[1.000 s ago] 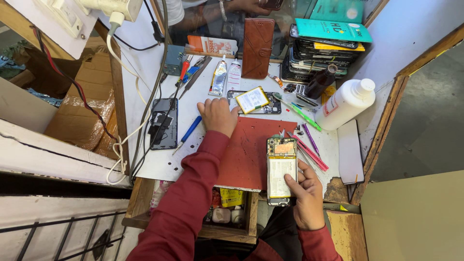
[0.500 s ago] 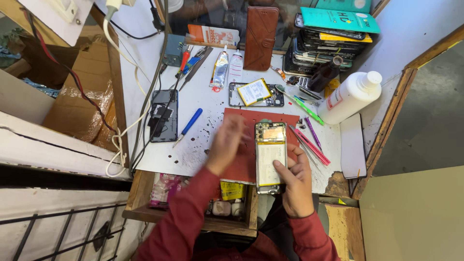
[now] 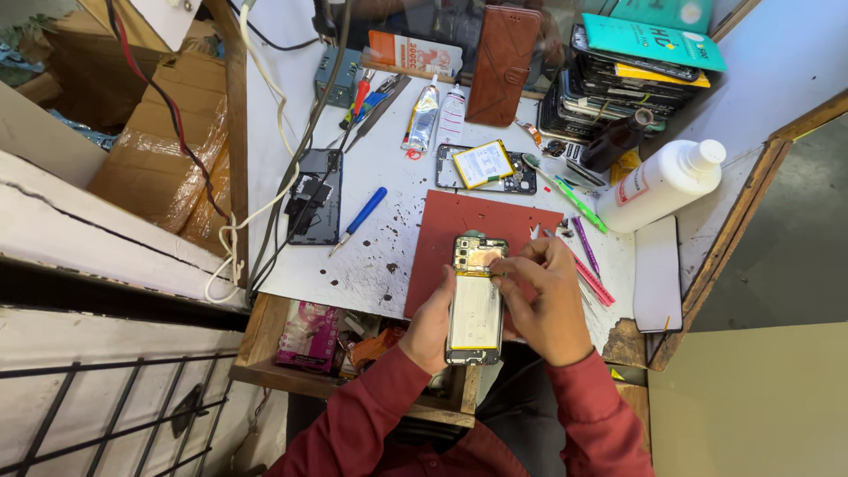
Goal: The person cleans the internal frame of a mobile phone using a pink tool and a brush, after removing the battery and internal components.
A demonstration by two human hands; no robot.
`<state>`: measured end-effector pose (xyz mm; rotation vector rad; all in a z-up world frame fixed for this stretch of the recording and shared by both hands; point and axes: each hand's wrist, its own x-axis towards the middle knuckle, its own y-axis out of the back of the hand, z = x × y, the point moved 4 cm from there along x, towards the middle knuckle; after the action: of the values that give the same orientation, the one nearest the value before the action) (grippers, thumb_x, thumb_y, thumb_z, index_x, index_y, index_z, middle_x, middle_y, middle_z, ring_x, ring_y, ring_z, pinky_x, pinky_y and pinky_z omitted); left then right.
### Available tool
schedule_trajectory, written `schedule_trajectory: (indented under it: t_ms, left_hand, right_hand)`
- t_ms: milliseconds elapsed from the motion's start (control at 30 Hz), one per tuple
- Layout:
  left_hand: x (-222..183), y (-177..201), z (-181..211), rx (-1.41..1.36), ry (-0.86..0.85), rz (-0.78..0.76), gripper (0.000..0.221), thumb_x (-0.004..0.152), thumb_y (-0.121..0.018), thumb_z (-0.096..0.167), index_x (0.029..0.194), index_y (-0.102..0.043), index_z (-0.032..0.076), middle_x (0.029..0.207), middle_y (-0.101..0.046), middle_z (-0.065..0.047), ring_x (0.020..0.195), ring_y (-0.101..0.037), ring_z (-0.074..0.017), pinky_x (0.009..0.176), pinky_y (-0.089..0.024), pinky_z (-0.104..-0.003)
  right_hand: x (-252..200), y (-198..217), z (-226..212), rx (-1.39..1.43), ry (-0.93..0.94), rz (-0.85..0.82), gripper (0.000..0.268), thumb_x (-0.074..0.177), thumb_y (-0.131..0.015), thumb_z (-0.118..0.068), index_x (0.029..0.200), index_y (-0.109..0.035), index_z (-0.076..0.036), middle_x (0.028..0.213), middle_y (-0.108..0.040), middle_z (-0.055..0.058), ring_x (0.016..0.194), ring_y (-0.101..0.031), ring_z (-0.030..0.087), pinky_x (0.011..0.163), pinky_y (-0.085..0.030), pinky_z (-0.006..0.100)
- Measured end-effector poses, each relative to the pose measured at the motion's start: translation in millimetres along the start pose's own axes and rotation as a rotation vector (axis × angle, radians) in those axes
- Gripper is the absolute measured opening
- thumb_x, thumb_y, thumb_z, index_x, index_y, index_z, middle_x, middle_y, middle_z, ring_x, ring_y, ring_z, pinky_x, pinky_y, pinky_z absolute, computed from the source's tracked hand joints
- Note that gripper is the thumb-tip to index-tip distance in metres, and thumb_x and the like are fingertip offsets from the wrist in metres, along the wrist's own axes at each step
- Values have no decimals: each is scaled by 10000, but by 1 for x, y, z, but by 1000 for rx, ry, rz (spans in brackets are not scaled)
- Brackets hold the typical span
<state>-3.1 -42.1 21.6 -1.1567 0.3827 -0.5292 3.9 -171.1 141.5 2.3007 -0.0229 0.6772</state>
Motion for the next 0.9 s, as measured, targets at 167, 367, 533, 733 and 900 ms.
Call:
schedule_trajectory:
  t_ms: [167,367,533,733,900]
  left_hand:
    - [0,-6,0,118,-16,-53,735,1093,-321,652,1504,-439,54,1224,-616,-82,1031,-679,-216,864,-609,-417]
    - [0,-7,-3,209,-27,-37,757,1054,-340,655,1580,-402,114,1216,-594,-53,1035,-671,-165,863,-615,-395]
    - [-2,-1,-3,268,-6,-30,771,1056,-351,676,1556,-396,89,1235,-599,-83,1002,-679,-202,834,-612,-393]
    - [1,-3,-5,255,65,-33,751,1027,-357,653,1586,-374,152,1261,-590,-51,1065,-661,-188,830,-612,-418]
    - [5,-3,-2,205,76,-55,740,1051,-338,652,1559,-391,117,1283,-606,-98,1077,-675,-251,830,-609,-430]
  right_hand:
    - [1,5,2,-71,19,-58,178,761,-801,-74,936,-778,-100,941,-516,83,937,-513,261,819,-441,376]
    - [1,13,-13,-216,112,-23,182,751,-813,-109,930,-788,-132,948,-544,65,913,-531,262,789,-428,393]
    - [1,15,-24,-369,171,-28,165,740,-840,-136,899,-802,-155,926,-580,47,868,-545,256,742,-394,422]
    - [10,15,-5,-190,22,-223,177,739,-760,-24,895,-685,-57,993,-568,89,911,-584,266,776,-468,384]
    - [0,21,11,33,83,-95,202,763,-757,4,951,-686,-24,966,-552,142,890,-588,306,776,-495,386]
